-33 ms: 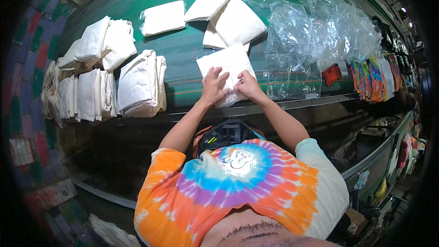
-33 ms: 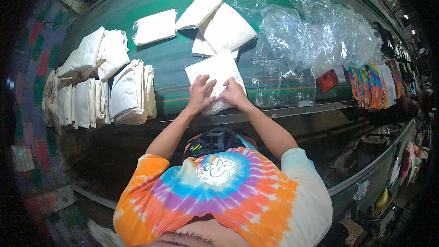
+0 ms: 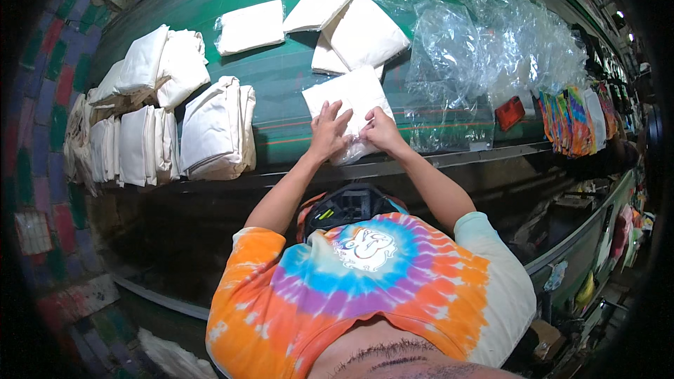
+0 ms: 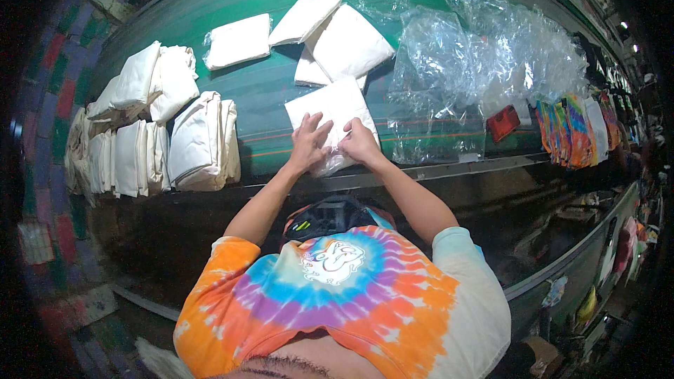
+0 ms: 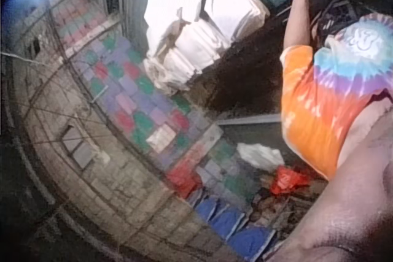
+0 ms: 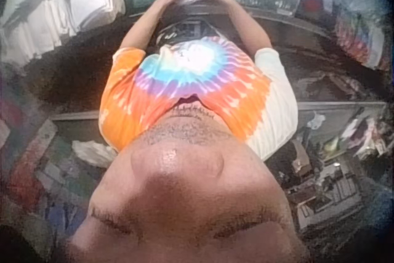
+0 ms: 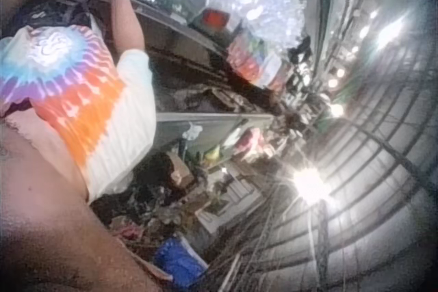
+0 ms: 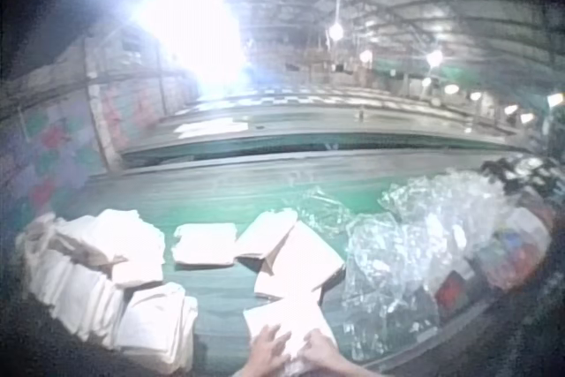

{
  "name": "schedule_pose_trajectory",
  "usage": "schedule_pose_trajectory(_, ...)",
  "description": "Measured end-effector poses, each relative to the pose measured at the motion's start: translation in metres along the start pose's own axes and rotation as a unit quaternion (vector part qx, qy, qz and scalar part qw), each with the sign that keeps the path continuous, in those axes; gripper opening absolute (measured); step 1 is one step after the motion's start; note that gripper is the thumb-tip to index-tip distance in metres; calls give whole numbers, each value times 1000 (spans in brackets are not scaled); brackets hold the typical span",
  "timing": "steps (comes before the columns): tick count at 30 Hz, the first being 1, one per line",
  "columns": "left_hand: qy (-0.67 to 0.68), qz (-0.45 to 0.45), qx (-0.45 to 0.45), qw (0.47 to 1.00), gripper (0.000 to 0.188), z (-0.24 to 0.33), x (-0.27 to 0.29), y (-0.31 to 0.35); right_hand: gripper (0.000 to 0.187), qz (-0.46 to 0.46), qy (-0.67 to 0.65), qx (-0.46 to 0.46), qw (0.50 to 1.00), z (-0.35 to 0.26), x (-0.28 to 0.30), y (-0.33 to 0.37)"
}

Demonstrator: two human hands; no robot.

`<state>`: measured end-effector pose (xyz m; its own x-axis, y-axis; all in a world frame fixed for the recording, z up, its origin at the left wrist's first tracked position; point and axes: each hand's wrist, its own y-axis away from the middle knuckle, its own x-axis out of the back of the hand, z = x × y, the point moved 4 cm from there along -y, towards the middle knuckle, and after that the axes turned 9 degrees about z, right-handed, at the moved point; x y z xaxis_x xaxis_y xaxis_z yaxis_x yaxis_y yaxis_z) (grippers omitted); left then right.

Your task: The person places folded white textile bundles into clear plastic bags on a conveyor belt, seals each bag, and stacks the packaged items. The person handles the bundles one at a time and arranges them in neat stacks on the belt.

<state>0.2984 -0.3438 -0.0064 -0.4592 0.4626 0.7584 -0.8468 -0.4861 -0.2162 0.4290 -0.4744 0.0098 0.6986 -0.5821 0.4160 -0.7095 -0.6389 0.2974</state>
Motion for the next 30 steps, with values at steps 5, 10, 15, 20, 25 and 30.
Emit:
schedule_pose_trajectory(5,17,-38,28,999,80,-21,-23,-14,41,31,72,47,996,-6,3,-13)
schedule_pose_trajectory(10,-64,-50,59,995,88,-19,-35,-13,40,69,133,71,986,-17,-3,-18)
schedule_pose_trajectory(15,-45,-71,78,993,90,-23,-35,-17,39,56,-23,112,992,-41,-13,-9)
schedule_pose_trajectory(20,50,-50,79,994,76,-23,-24,-17,34,-3,-116,87,989,-41,1,16)
schedule_pose_trajectory(25,246,3,143,959,33,-4,21,-23,31,28,-131,134,982,-42,18,29)
schedule_pose_trajectory(30,472,-138,145,859,23,44,58,-11,27,96,-156,185,966,-56,33,44)
